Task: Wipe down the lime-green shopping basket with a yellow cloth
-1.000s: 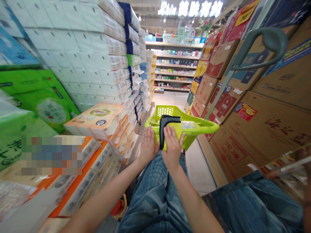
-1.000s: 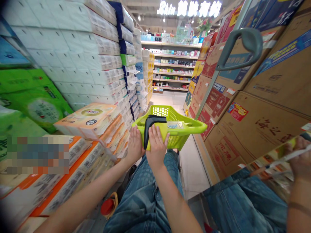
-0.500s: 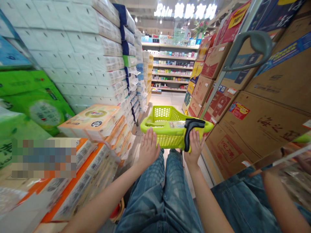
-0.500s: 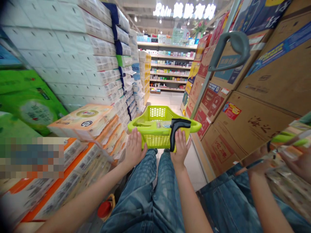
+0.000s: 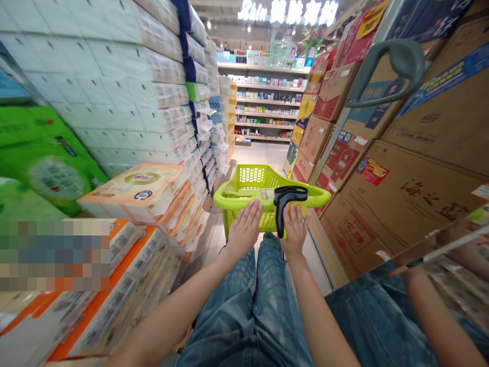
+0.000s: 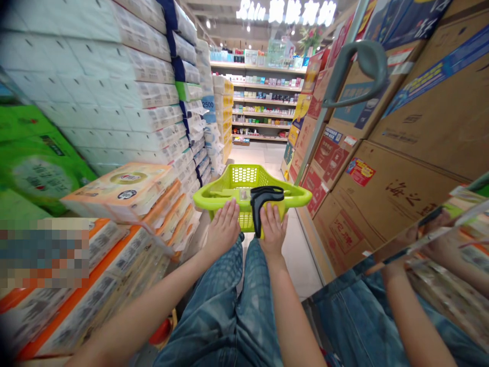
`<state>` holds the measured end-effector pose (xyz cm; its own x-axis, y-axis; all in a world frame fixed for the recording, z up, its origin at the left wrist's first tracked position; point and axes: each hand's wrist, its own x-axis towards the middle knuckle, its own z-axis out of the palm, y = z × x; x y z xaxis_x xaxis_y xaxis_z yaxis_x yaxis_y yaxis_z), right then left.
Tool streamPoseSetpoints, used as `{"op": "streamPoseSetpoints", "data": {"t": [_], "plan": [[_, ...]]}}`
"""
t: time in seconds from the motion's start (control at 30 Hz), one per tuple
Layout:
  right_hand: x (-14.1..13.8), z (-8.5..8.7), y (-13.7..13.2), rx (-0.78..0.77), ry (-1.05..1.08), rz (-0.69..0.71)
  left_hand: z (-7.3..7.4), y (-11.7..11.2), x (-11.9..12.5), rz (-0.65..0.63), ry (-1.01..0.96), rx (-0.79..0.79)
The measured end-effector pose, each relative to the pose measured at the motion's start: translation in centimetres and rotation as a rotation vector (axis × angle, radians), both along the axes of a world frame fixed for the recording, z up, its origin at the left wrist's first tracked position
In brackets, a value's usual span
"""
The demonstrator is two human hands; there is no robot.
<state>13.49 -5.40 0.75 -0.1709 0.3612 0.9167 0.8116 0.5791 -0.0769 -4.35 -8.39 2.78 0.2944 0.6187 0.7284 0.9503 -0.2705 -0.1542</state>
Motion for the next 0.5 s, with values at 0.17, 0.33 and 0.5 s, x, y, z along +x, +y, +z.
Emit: {"op": "streamPoseSetpoints", "data": {"t": [0.17,0.33,0.5], "plan": [[0.1,0.5,0.4,-0.078,0.236,-0.022,-0.8,0.7,0.7,0.010,-0.045,-0.006],[-5.7,0.5,-1.8,-0.139,0.372,-0.003,-0.8,0.5,0.5,0.014,-0.057,-0.019],[-4.7,0.1,-1.8,-0.062,-0.006,0.037,-0.2,0.0,0.1,-0.001,-0.014,-0.014]]}}
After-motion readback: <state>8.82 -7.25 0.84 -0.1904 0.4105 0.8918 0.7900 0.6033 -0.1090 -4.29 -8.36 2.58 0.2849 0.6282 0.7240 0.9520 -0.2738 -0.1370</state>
